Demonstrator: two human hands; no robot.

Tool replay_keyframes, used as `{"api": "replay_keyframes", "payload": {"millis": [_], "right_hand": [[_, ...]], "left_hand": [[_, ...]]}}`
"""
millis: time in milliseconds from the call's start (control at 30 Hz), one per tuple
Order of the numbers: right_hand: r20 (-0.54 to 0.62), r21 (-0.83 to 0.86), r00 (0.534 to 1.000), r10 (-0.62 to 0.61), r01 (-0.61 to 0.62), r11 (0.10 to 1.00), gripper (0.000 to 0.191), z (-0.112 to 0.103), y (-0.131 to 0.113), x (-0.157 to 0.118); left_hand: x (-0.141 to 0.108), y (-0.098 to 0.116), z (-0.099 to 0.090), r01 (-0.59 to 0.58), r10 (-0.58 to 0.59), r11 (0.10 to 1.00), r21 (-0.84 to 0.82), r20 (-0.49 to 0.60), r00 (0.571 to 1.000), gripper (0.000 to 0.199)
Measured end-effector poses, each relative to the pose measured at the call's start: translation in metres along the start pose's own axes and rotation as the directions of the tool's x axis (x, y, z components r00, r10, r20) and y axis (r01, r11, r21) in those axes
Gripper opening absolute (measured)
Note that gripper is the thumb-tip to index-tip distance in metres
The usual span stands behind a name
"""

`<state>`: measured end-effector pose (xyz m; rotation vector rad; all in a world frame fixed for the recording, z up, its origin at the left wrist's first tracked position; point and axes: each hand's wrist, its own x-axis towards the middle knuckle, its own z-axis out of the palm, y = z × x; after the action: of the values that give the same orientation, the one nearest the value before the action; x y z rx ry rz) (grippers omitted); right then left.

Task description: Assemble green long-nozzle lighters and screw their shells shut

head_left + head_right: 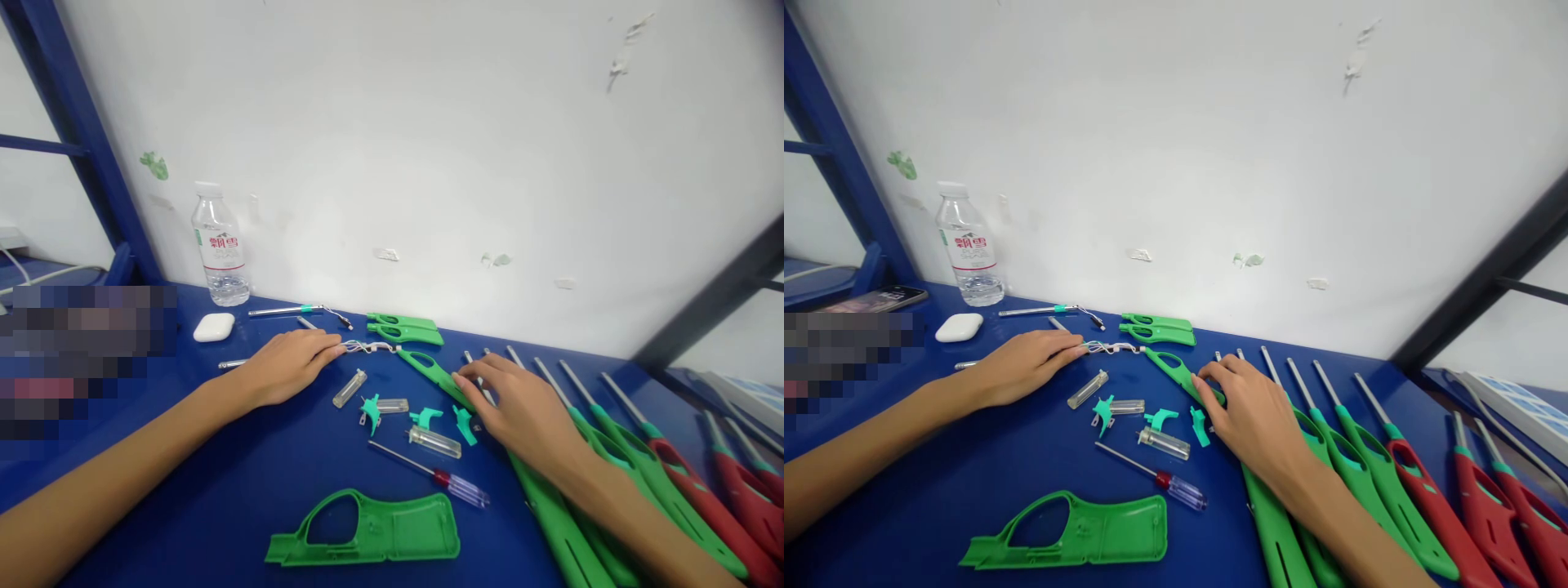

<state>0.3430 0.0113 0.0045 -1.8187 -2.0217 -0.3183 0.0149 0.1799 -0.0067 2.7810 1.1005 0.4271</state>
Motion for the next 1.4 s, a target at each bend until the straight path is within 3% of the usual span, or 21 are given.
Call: {"api": "replay_keyframes", "payload": {"millis": [300, 567, 833, 1100, 1400], "right_hand": [[0.100, 0.143, 0.961, -0.259, 0.243, 0.959, 0.035, -0.007, -0.016, -0.003], [0.154, 0.227, 0.904, -0.400, 0.362, 0.904, 0.034, 0.005, -0.034, 0.040], [0.131, 0.296, 0.895, -0.426, 0.375, 0.879, 0.038, 0.016, -0.039, 0.046], [0.182, 0.292, 0.916, -0.357, 0.296, 0.909, 0.046, 0.022, -0.025, 0.048], [0.240, 0.274, 0.891, -0.386, 0.319, 0.907, 0.050, 0.015, -0.033, 0.047]], "left_hand": [[-0.001, -0.001, 0.001, -0.065, 0.065, 0.998, -0.023, -0.012, 0.998, 0.036], [-0.001, 0.002, 0.001, -0.053, 0.053, 0.998, 0.026, -0.006, 0.999, 0.035], [-0.004, 0.021, -0.005, -0.088, 0.084, 0.995, 0.053, 0.071, 0.994, 0.032], [-0.003, 0.023, -0.007, -0.073, 0.073, 0.996, 0.054, 0.005, 0.997, 0.032], [-0.003, 0.028, -0.004, -0.049, 0.047, 0.997, 0.067, 0.031, 0.998, 0.030]]}}
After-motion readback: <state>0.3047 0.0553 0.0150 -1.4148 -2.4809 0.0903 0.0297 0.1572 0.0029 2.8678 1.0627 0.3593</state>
